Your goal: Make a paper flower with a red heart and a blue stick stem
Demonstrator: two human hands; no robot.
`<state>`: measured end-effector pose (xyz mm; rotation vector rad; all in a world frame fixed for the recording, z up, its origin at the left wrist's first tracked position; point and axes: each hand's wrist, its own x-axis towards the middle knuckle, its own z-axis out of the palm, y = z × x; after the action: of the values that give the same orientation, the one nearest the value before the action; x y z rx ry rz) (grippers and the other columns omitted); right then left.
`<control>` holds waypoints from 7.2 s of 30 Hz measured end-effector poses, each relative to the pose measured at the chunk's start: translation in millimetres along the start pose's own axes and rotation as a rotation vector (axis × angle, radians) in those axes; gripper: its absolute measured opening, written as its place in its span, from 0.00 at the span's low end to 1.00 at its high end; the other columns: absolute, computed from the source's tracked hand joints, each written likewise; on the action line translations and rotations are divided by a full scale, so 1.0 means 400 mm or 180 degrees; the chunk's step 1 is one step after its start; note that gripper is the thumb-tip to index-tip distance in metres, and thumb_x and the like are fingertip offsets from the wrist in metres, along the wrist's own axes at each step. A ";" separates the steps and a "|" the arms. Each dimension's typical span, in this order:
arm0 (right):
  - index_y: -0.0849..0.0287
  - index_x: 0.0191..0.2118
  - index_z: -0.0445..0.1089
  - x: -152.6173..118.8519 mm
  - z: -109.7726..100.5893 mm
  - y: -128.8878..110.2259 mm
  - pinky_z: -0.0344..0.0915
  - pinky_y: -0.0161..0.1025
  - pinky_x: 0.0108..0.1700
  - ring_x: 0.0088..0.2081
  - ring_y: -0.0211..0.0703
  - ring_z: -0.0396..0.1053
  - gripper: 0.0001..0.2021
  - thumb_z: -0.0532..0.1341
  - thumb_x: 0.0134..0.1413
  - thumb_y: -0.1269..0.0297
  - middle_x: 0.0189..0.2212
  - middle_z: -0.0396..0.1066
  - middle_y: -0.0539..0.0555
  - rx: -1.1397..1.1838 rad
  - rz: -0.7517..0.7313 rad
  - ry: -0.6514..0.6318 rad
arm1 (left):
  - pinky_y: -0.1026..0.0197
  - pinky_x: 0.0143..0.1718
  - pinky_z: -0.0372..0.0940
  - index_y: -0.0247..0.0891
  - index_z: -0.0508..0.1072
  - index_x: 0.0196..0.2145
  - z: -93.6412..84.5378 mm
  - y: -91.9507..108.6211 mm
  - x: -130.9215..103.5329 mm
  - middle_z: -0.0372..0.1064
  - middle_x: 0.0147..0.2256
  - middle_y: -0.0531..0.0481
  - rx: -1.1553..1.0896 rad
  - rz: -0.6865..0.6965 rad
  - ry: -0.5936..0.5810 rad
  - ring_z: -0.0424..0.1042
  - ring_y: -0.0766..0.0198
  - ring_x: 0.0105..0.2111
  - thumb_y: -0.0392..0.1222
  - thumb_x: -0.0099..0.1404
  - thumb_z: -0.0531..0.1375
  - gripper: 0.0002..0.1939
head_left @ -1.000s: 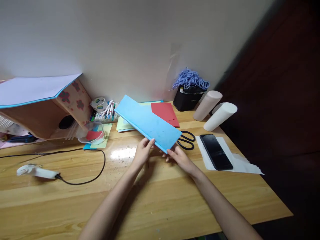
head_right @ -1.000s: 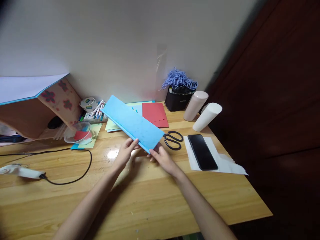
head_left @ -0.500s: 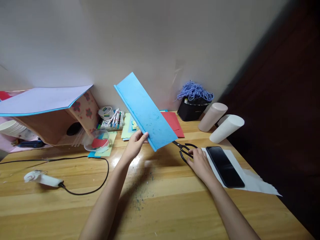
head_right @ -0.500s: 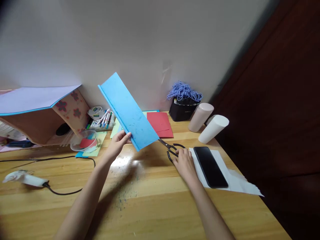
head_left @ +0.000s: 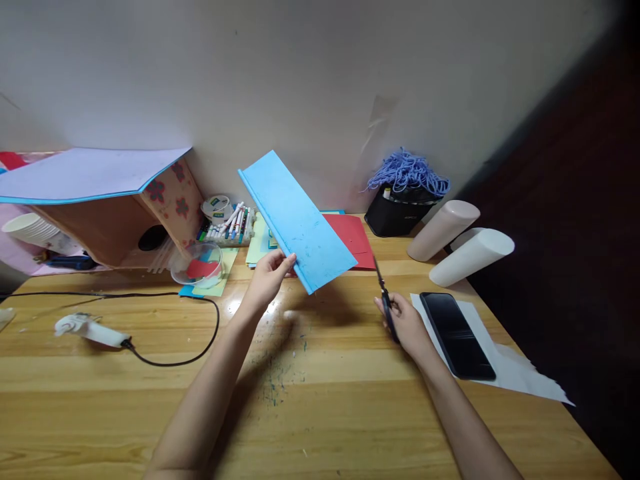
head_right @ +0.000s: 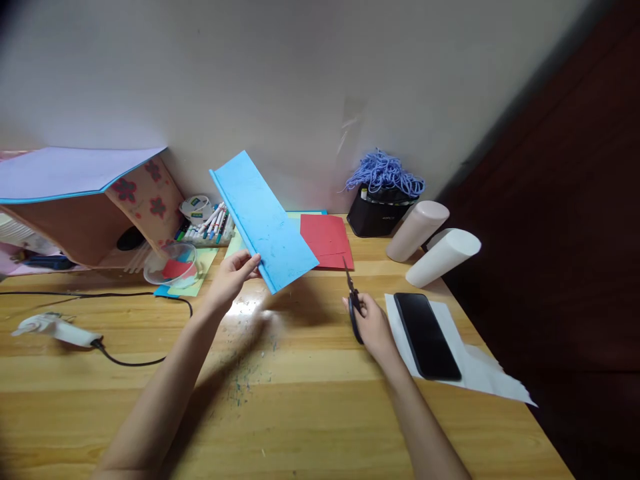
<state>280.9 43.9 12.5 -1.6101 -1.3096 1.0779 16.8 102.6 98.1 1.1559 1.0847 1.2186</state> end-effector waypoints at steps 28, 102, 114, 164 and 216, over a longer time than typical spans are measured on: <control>0.61 0.36 0.60 -0.125 0.101 -0.107 0.59 0.32 0.22 0.19 0.32 0.59 0.32 0.41 0.48 0.33 0.21 0.56 0.46 0.0213 -0.0404 -0.2278 | 0.63 0.31 0.64 0.33 0.69 0.25 0.046 -0.050 -0.012 0.67 0.24 0.52 0.0138 -0.0106 -0.0187 0.67 0.66 0.25 0.50 0.53 0.62 0.15; 0.58 0.29 0.55 -0.148 0.163 -0.073 0.58 0.30 0.15 0.15 0.30 0.55 0.31 0.43 0.41 0.30 0.17 0.53 0.44 0.0266 -0.0207 -0.1753 | 0.62 0.34 0.60 0.35 0.76 0.27 0.048 -0.052 -0.033 0.71 0.26 0.49 0.0177 -0.0493 -0.0377 0.66 0.64 0.29 0.49 0.50 0.64 0.13; 0.59 0.29 0.57 -0.150 0.180 -0.080 0.54 0.28 0.11 0.12 0.27 0.54 0.25 0.54 0.45 0.37 0.18 0.56 0.44 0.0329 0.0315 -0.1480 | 0.62 0.33 0.60 0.35 0.76 0.25 0.051 -0.055 -0.033 0.72 0.25 0.49 0.0248 -0.0534 -0.0047 0.66 0.65 0.27 0.49 0.45 0.67 0.13; 0.59 0.29 0.58 -0.158 0.211 -0.044 0.55 0.29 0.13 0.13 0.30 0.58 0.30 0.48 0.43 0.32 0.15 0.57 0.43 0.0764 0.0402 -0.1242 | 0.66 0.23 0.64 0.30 0.71 0.31 0.096 -0.052 -0.057 0.69 0.18 0.53 0.0396 -0.0851 -0.0149 0.69 0.68 0.20 0.40 0.43 0.69 0.18; 0.59 0.25 0.56 -0.132 0.185 -0.098 0.51 0.29 0.10 0.10 0.31 0.56 0.35 0.46 0.33 0.26 0.12 0.55 0.43 0.0958 0.0632 -0.1252 | 0.67 0.23 0.62 0.32 0.66 0.34 0.118 -0.056 -0.074 0.67 0.19 0.55 0.0343 -0.0747 -0.0271 0.68 0.69 0.19 0.39 0.43 0.69 0.22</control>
<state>192.8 2.6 31.5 -1.3639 -1.1718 1.6937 64.5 70.2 81.0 1.1161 1.1964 0.9309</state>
